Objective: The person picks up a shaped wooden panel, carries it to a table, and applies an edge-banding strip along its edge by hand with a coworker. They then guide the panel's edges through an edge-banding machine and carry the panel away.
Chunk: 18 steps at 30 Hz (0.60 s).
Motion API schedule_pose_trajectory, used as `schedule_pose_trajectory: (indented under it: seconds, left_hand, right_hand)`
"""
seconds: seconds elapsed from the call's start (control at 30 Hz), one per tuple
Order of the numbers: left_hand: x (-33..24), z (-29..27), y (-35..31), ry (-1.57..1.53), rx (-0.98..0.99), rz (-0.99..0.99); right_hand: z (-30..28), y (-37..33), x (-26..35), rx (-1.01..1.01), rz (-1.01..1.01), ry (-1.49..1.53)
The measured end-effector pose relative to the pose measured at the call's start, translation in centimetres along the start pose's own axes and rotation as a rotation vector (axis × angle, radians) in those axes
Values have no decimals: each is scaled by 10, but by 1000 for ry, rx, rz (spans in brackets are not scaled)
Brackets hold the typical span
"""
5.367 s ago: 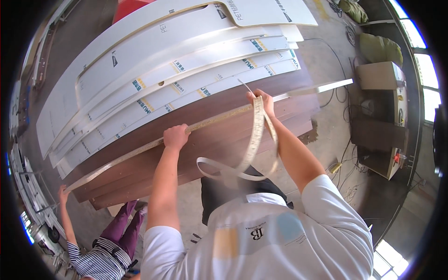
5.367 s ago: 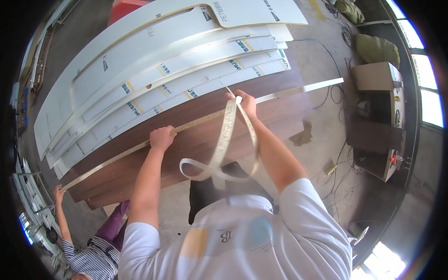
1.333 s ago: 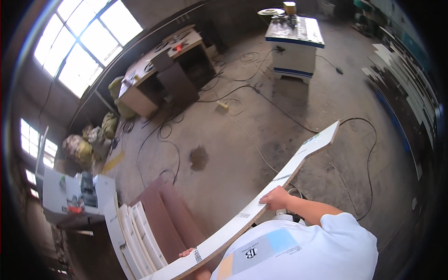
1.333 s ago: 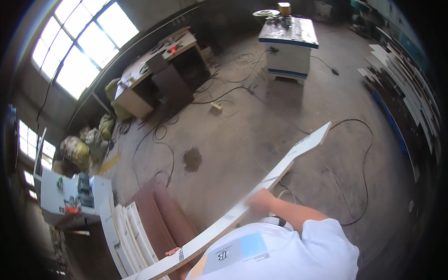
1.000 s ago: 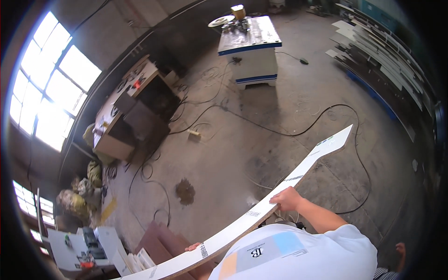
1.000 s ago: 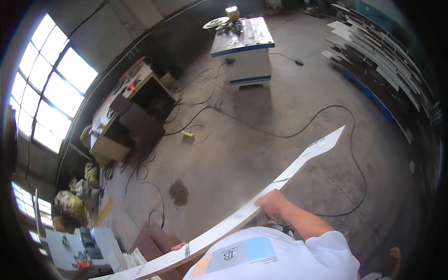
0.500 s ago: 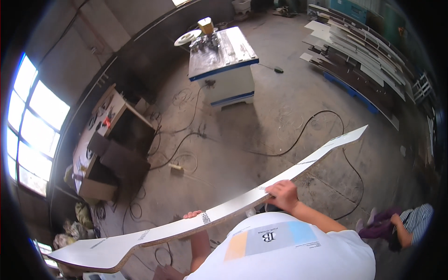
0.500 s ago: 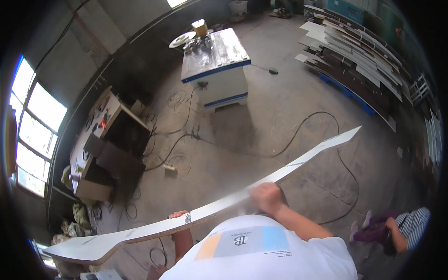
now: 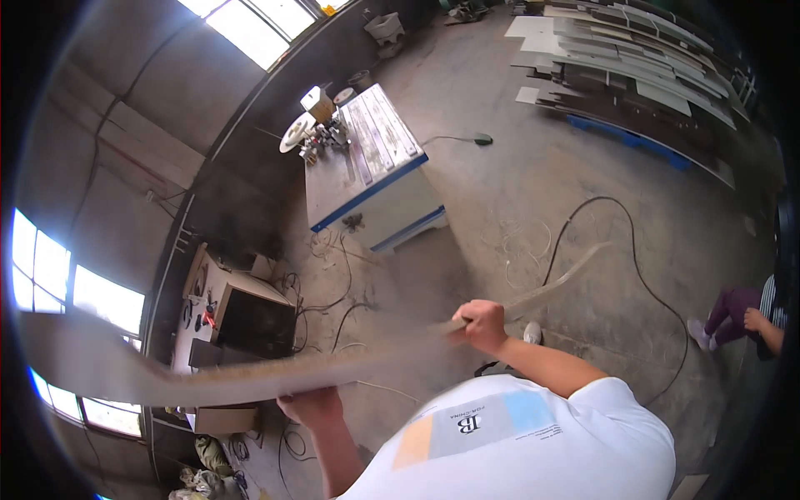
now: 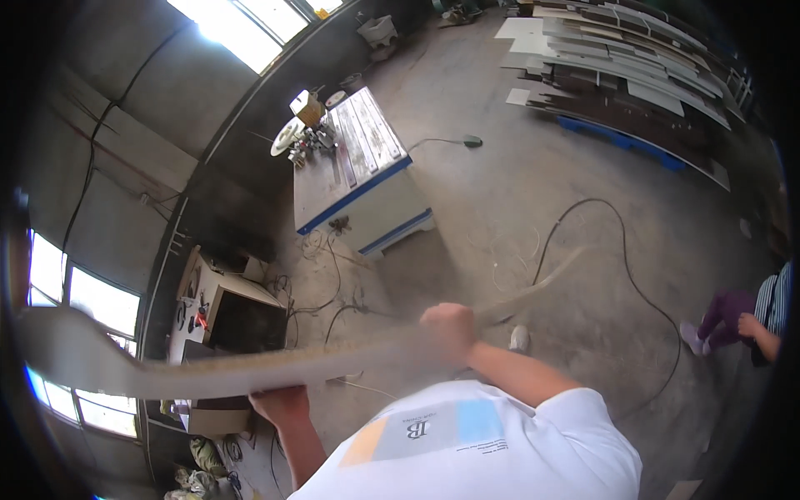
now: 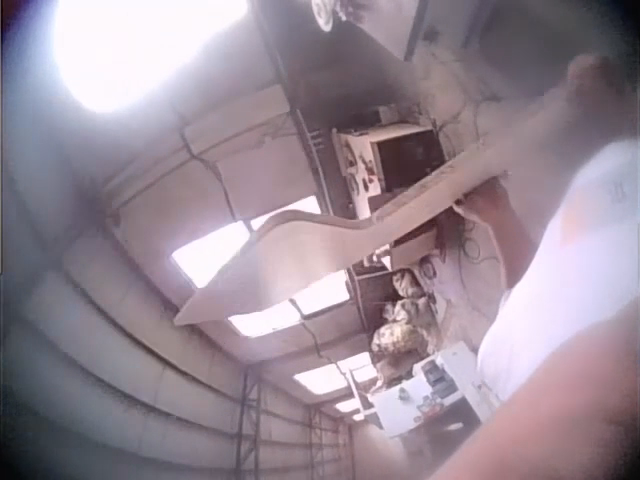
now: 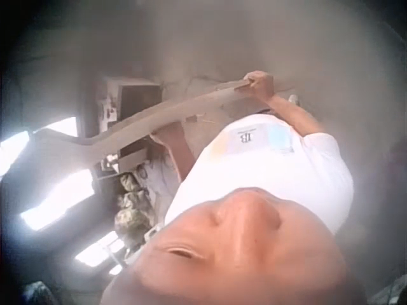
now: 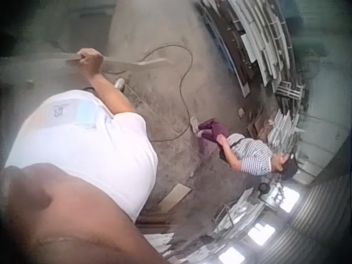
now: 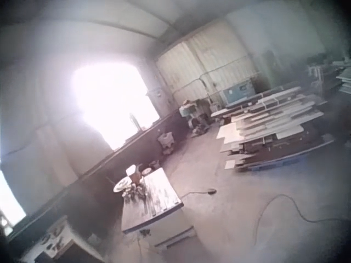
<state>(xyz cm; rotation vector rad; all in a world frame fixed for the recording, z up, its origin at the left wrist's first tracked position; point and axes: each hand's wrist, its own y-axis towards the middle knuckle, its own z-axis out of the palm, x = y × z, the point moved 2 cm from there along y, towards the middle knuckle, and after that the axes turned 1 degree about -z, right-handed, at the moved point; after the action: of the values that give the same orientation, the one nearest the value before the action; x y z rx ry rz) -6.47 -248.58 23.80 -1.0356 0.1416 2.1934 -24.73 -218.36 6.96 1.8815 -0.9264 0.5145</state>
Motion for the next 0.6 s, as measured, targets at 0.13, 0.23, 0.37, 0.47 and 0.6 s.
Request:
schedule_pose_trajectory:
  seconds: [0.13,0.23,0.37,0.47,0.6]
  left_hand:
    - [19,119,-3,-1,530,157]
    - [89,118,40,258,854,398]
    - [258,13,116,726,852,-134]
    - [316,40,131,536,844,-209]
    - [336,97,127,274,851,-353]
  right_hand:
    - [-23,129,-25,53,304,482]
    - [-16,200,-60,174,398,716]
    - [8,270,-75,275,364,1053]
    - [26,304,-106,285,367,1154]
    - [73,323,-170,379,481,1671]
